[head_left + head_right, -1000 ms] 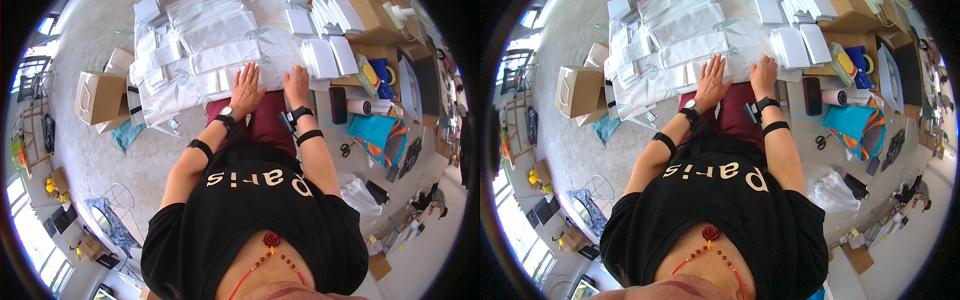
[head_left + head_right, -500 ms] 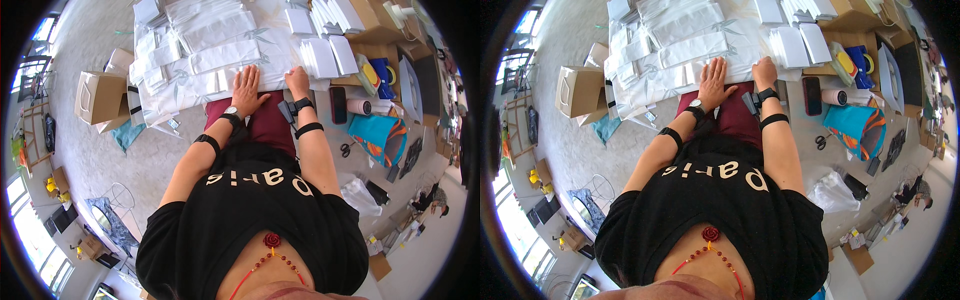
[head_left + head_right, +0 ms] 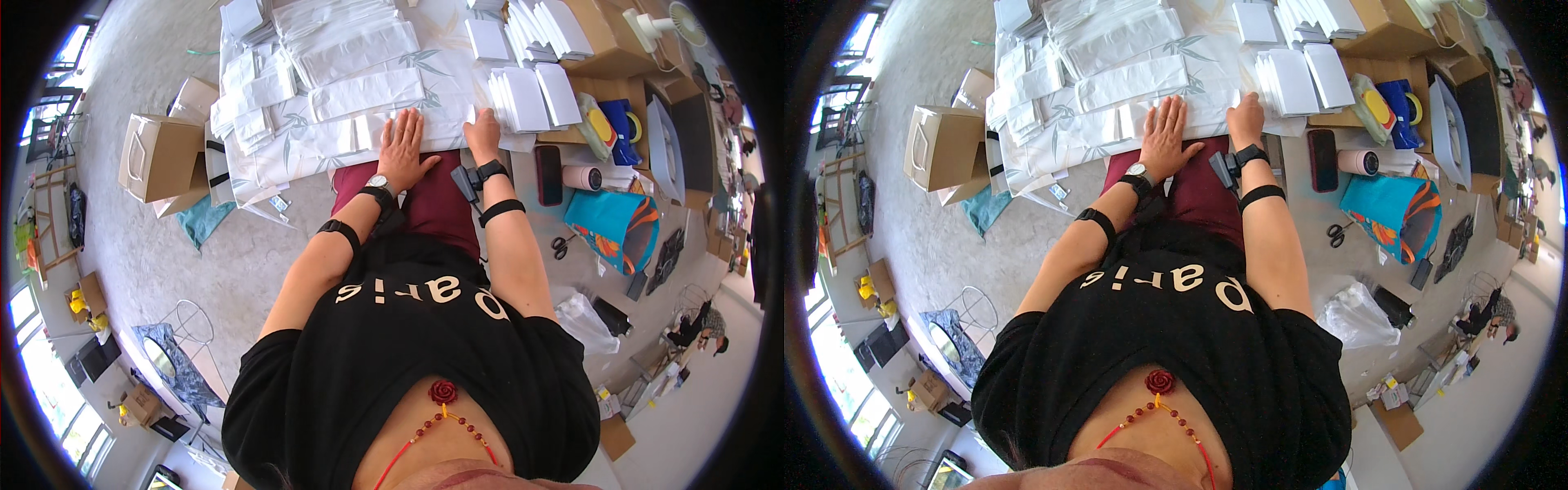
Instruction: Organizing and stacking white shipping envelopes or bags on a table.
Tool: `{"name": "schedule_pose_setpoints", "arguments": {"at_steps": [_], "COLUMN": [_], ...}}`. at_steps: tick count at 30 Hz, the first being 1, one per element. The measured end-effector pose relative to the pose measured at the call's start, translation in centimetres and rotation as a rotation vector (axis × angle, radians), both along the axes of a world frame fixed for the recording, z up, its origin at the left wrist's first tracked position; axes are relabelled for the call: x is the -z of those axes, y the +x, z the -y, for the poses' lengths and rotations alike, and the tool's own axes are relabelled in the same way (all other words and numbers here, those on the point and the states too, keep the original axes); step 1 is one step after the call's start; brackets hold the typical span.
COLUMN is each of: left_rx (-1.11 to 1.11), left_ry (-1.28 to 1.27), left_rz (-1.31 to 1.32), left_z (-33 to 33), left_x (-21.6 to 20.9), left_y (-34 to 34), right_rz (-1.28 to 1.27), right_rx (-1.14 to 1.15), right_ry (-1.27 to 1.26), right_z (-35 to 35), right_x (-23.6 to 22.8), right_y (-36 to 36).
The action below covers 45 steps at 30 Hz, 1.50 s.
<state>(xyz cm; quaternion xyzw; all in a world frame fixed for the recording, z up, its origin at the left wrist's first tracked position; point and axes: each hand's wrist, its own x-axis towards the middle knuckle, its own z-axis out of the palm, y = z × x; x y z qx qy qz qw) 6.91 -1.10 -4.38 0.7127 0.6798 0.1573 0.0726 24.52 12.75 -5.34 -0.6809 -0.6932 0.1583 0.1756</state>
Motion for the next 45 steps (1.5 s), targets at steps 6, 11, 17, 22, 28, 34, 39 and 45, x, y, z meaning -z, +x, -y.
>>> {"name": "schedule_pose_setpoints", "arguments": {"at_steps": [6, 11, 17, 22, 28, 34, 39, 45], "left_rx": [0.0, 0.0, 0.005, -0.138, -0.489, -0.636, -0.617, -0.589], "left_ry": [-0.009, 0.016, 0.009, 0.136, -0.036, -0.007, 0.092, 0.075], "left_rz": [-0.001, -0.007, 0.043, 0.369, 1.488, 1.177, 0.755, 0.604], "left_z": [0.1, 0.2, 0.1, -0.5, -1.4, -1.2, -0.9, -0.9], "left_x": [-0.3, 0.0, -0.3, -1.3, -6.9, -2.3, -2.4, -1.1], "left_y": [0.0, 0.1, -0.1, -0.5, -2.2, -5.6, -6.5, -7.5], "right_rz": [-0.26, -0.414, -0.502, -0.571, -0.647, -0.667, -0.61, -0.558], "right_rx": [-0.02, -0.043, -0.211, -0.281, -0.411, -0.581, -0.309, -0.356], "right_ry": [-0.186, -0.086, 0.13, 0.168, 0.052, 0.026, 0.042, 0.019], "right_z": [-0.4, 1.0, 4.3, 5.8, 8.3, 9.0, 6.3, 4.2], "right_x": [-1.1, -4.0, -7.8, -8.7, -9.2, -7.9, -4.5, -3.3], "right_y": [1.9, 1.1, -2.7, -5.3, -8.7, -8.6, -4.5, -3.6]}}
